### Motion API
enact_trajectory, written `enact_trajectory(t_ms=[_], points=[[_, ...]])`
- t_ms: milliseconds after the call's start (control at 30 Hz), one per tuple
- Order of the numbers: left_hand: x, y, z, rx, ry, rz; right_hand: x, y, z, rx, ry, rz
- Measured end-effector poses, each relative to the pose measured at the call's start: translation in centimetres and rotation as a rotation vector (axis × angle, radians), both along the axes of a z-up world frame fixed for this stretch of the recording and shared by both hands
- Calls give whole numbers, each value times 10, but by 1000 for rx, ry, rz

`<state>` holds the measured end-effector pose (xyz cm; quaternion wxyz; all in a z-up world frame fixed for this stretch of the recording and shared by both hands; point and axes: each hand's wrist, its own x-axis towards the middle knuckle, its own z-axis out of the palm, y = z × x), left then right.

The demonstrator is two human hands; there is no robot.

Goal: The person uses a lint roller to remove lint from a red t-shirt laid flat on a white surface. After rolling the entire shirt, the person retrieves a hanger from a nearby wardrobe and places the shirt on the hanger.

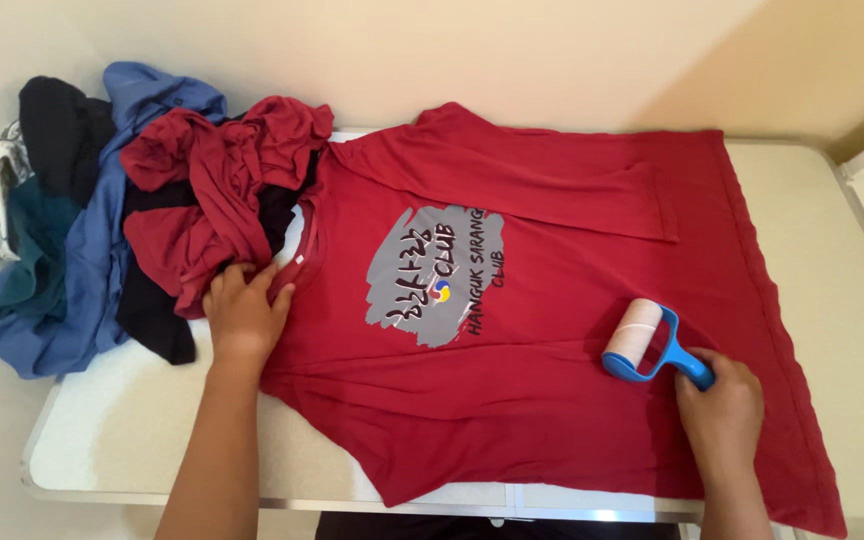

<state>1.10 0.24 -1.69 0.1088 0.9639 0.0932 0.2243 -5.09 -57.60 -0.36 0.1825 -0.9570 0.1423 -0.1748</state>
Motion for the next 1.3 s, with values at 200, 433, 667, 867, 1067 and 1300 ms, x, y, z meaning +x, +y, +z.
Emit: enact_trajectory(t_ms=[200, 433, 667, 867, 1067, 1300], points=[[5, 2, -3, 47, 71, 185, -4, 7, 12, 88, -48, -69], [8, -17, 27, -41, 71, 217, -5, 16, 36, 188, -10, -132], [32, -43, 32, -8, -73, 59, 1, 29, 37, 139, -38, -90], [92, -26, -16, -69, -15, -157, 6, 32, 30, 142, -37, -76], [104, -23, -30, 94, 88, -20, 3, 19, 33, 46, -66, -112], [44, -69, 25, 54, -129, -159, 4, 7, 38, 168, 80, -154]])
